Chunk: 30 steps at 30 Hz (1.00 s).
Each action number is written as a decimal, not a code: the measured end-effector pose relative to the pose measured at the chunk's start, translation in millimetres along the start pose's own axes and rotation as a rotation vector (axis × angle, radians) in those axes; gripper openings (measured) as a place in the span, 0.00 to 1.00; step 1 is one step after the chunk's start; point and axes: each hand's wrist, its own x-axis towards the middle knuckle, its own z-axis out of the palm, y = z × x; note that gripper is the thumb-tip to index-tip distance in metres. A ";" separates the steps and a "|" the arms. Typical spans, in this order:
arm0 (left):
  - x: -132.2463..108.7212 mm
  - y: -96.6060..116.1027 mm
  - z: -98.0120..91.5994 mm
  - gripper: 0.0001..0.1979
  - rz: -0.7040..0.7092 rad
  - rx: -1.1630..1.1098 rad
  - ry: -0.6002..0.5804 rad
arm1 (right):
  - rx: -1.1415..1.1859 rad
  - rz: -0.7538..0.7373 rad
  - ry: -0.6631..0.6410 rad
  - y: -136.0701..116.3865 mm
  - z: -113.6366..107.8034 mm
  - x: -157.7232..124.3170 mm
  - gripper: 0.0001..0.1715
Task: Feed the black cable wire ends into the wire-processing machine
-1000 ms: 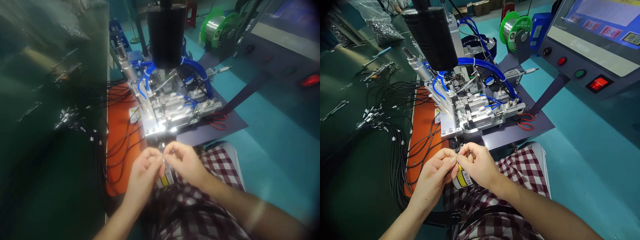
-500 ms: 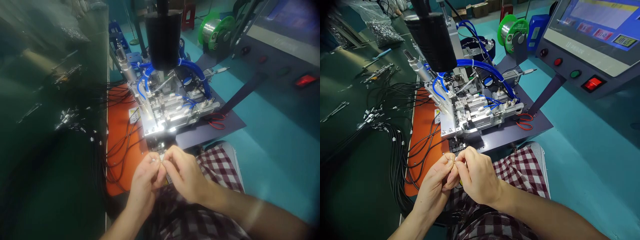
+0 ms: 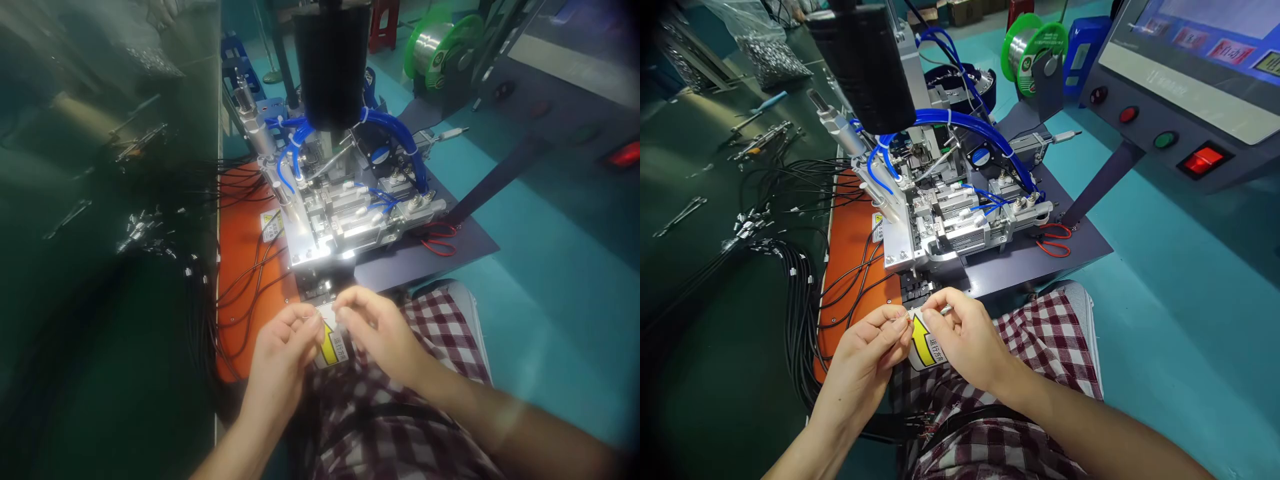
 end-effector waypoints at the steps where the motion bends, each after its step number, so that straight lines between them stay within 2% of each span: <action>1: 1.3 0.6 0.3 0.12 -0.011 -0.005 0.005 | -0.037 -0.027 0.016 0.4 -0.4 1.0 0.05; 3: 3.7 1.7 1.1 0.11 -0.017 0.005 0.022 | -0.125 -0.106 0.072 0.9 0.0 3.4 0.04; 5: 5.4 3.1 1.8 0.11 -0.009 0.019 0.030 | -0.144 -0.123 0.103 1.1 1.5 6.1 0.02; 11: 12.3 8.7 -0.1 0.10 -0.003 -0.025 0.010 | 0.083 0.069 -0.007 -1.4 6.2 11.9 0.08; 15: 19.1 13.9 -3.6 0.11 -0.053 -0.021 -0.080 | 0.183 0.112 -0.041 -5.4 8.5 14.8 0.10; 21: 16.6 19.4 -12.4 0.12 -0.089 0.224 -0.172 | 0.232 0.082 0.029 -6.6 1.3 26.2 0.08; 23: 14.6 17.7 -19.4 0.10 -0.068 0.357 -0.148 | 0.216 0.076 0.046 -3.3 -2.9 30.0 0.08; 25: 15.6 14.8 -26.4 0.08 0.074 0.532 -0.045 | 0.194 0.093 0.035 2.3 -6.5 34.1 0.08; 27: 21.0 11.5 -31.8 0.06 0.350 0.750 0.070 | 0.179 0.113 0.020 9.0 -8.8 39.2 0.09; 29: 29.8 8.2 -35.5 0.05 0.623 0.970 0.094 | 0.180 0.116 0.032 15.5 -9.9 44.9 0.10; 30: 34.6 6.7 -37.0 0.06 0.695 1.044 0.070 | 0.184 0.117 0.038 18.3 -10.0 47.6 0.10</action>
